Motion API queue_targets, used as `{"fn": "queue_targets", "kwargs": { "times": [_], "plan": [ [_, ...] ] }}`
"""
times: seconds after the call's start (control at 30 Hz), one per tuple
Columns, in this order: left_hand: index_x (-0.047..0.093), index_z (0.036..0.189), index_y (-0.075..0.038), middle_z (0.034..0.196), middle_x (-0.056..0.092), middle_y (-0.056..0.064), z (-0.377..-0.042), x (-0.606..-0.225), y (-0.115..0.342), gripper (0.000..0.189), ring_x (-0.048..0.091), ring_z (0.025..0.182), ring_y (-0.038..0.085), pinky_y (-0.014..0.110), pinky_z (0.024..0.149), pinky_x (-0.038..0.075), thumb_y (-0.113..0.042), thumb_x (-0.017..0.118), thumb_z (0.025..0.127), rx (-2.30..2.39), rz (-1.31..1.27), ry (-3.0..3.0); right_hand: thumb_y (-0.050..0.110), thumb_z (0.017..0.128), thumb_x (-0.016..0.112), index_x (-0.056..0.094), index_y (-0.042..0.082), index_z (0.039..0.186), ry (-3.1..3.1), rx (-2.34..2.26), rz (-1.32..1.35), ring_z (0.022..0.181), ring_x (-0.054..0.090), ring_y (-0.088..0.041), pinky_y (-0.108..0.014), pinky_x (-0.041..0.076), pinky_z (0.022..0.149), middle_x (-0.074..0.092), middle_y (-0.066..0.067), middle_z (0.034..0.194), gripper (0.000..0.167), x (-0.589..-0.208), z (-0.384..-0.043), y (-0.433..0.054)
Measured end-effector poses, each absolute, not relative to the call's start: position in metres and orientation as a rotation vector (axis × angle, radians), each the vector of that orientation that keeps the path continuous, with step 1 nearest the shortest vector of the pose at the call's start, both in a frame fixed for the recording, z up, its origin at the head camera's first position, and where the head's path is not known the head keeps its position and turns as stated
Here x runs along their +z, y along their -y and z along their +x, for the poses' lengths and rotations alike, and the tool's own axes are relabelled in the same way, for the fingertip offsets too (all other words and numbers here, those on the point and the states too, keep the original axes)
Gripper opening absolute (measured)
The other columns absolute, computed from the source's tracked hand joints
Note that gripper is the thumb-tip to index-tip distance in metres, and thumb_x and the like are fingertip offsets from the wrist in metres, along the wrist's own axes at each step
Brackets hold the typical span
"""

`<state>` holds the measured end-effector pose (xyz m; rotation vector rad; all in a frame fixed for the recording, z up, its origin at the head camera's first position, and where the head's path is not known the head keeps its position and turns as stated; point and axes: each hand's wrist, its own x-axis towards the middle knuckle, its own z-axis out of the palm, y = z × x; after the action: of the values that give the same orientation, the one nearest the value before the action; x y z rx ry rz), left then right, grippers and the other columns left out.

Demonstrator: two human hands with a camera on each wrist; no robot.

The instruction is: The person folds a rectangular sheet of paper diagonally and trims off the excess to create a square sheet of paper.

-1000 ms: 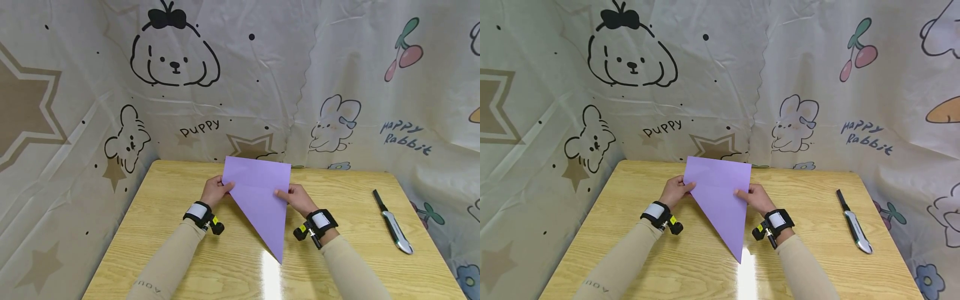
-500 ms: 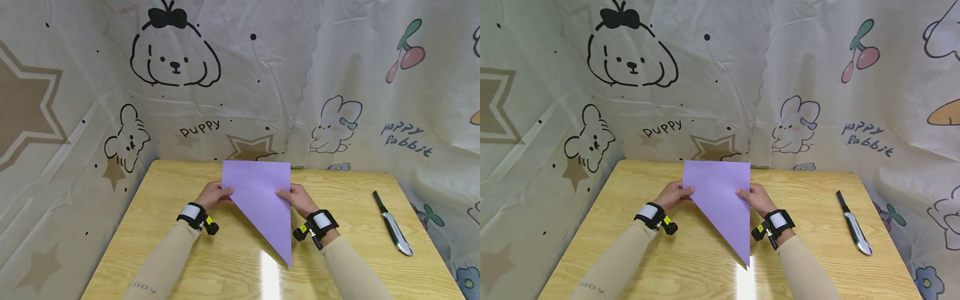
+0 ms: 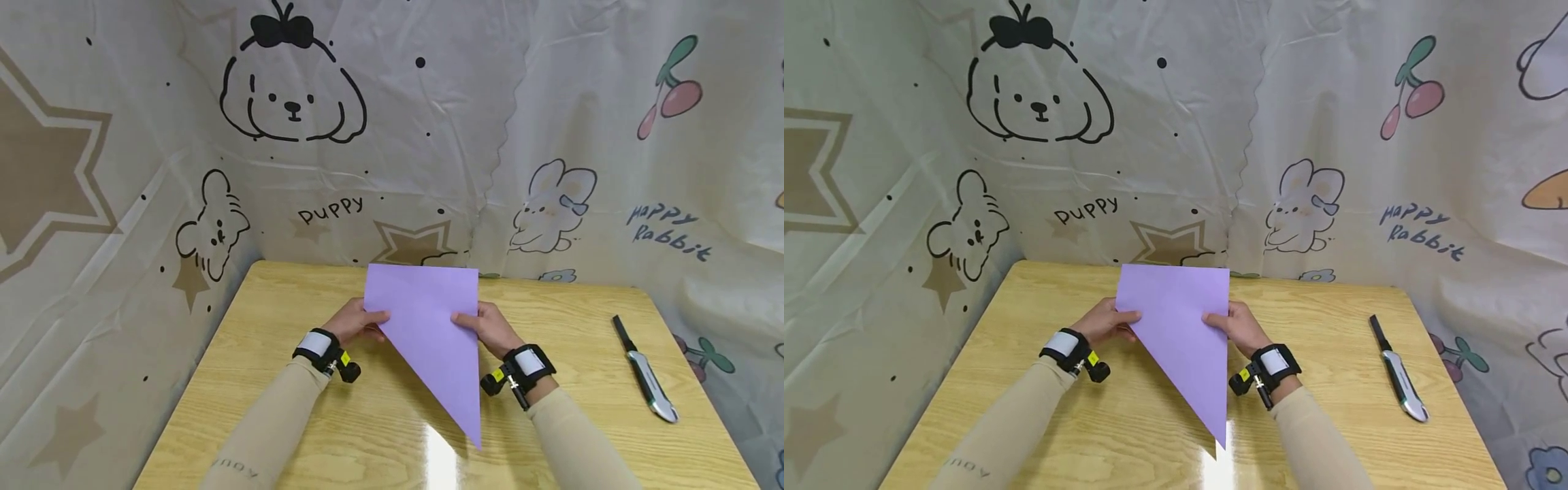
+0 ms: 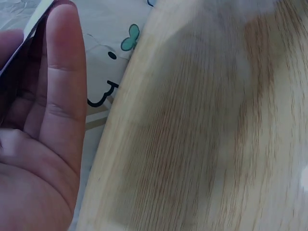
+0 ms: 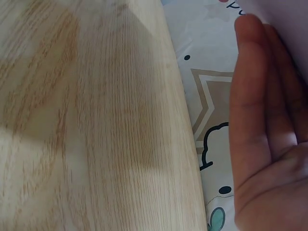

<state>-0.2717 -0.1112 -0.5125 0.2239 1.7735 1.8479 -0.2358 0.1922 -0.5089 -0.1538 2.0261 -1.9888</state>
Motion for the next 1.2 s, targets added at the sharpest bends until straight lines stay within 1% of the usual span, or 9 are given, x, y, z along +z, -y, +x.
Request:
{"fn": "queue_targets", "kwargs": {
  "times": [0.1,0.27,0.4,0.5,0.7,0.83,0.97,1.1,1.2],
  "plan": [
    [0.056,0.119,0.005,0.093,0.070,0.014,-0.2735,-0.5104,0.1111,0.028,0.068,0.073,0.022,0.049,0.077,0.056,-0.006,0.062,0.094,1.842,0.225,-1.766,0.011,0.094,0.062,0.051,-0.012,0.131,-1.998,-2.004,-0.169,0.101,0.064,-0.020,-0.033,0.053,0.083,0.062,-0.020,0.123,0.046,-0.5068,-0.2363,-0.1922],
    [0.056,0.116,0.006,0.087,0.070,0.014,-0.2760,-0.5092,0.1118,0.025,0.067,0.065,0.021,0.055,0.079,0.054,-0.007,0.061,0.095,1.855,0.253,-1.755,0.010,0.095,0.059,0.050,-0.013,0.132,-1.986,-2.019,-0.186,0.100,0.065,-0.020,-0.033,0.054,0.082,0.062,-0.021,0.123,0.044,-0.5049,-0.2370,-0.1928],
    [0.059,0.105,0.005,0.078,0.070,0.012,-0.2764,-0.5095,0.1141,0.014,0.067,0.062,0.019,0.041,0.068,0.058,-0.004,0.059,0.096,1.879,0.270,-1.734,0.009,0.095,0.059,0.051,-0.016,0.129,-1.983,-2.041,-0.202,0.097,0.066,-0.018,-0.031,0.054,0.080,0.065,-0.017,0.117,0.042,-0.5038,-0.2373,-0.1931],
    [0.059,0.099,0.003,0.073,0.069,0.010,-0.2751,-0.5088,0.1141,0.007,0.066,0.060,0.018,0.030,0.059,0.056,-0.002,0.057,0.095,1.901,0.272,-1.707,0.008,0.095,0.058,0.051,-0.016,0.128,-1.962,-2.050,-0.210,0.093,0.066,-0.017,-0.031,0.055,0.077,0.067,-0.013,0.111,0.041,-0.5034,-0.2365,-0.1933],
    [0.059,0.097,-0.001,0.074,0.070,0.009,-0.2718,-0.5082,0.1127,0.006,0.067,0.061,0.018,0.025,0.054,0.052,-0.002,0.054,0.094,1.945,0.250,-1.631,0.006,0.097,0.056,0.051,-0.016,0.124,-1.868,-2.084,-0.241,0.086,0.068,-0.017,-0.031,0.056,0.072,0.070,-0.005,0.099,0.035,-0.5058,-0.2353,-0.1945],
    [0.060,0.097,-0.002,0.076,0.069,0.010,-0.2722,-0.5087,0.1112,0.011,0.066,0.064,0.019,0.024,0.053,0.050,-0.001,0.049,0.096,1.993,0.257,-1.542,0.006,0.098,0.054,0.055,-0.008,0.122,-1.813,-2.134,-0.235,0.084,0.069,-0.017,-0.031,0.057,0.071,0.070,-0.004,0.098,0.027,-0.5071,-0.2349,-0.1953],
    [0.060,0.093,-0.001,0.072,0.069,0.010,-0.2732,-0.5093,0.1100,0.017,0.066,0.060,0.018,0.023,0.051,0.049,0.002,0.044,0.098,2.040,0.261,-1.478,0.007,0.098,0.054,0.056,0.000,0.123,-1.779,-2.159,-0.208,0.086,0.069,-0.018,-0.032,0.057,0.072,0.070,-0.004,0.101,0.025,-0.5086,-0.2351,-0.1960],
    [0.061,0.088,-0.001,0.067,0.068,0.009,-0.2719,-0.5097,0.1102,0.018,0.065,0.055,0.015,0.023,0.049,0.048,0.001,0.045,0.096,2.064,0.253,-1.478,0.007,0.098,0.053,0.056,0.003,0.121,-1.757,-2.159,-0.216,0.086,0.069,-0.017,-0.031,0.057,0.072,0.071,-0.004,0.100,0.023,-0.5109,-0.2356,-0.1957],
    [0.062,0.086,-0.002,0.066,0.068,0.008,-0.2701,-0.5111,0.1108,0.021,0.064,0.054,0.014,0.022,0.048,0.048,0.002,0.044,0.095,2.087,0.267,-1.449,0.006,0.099,0.052,0.058,0.007,0.115,-1.728,-2.161,-0.222,0.084,0.069,-0.016,-0.031,0.057,0.070,0.071,-0.004,0.097,0.018,-0.5130,-0.2351,-0.1950]
  ]
}}
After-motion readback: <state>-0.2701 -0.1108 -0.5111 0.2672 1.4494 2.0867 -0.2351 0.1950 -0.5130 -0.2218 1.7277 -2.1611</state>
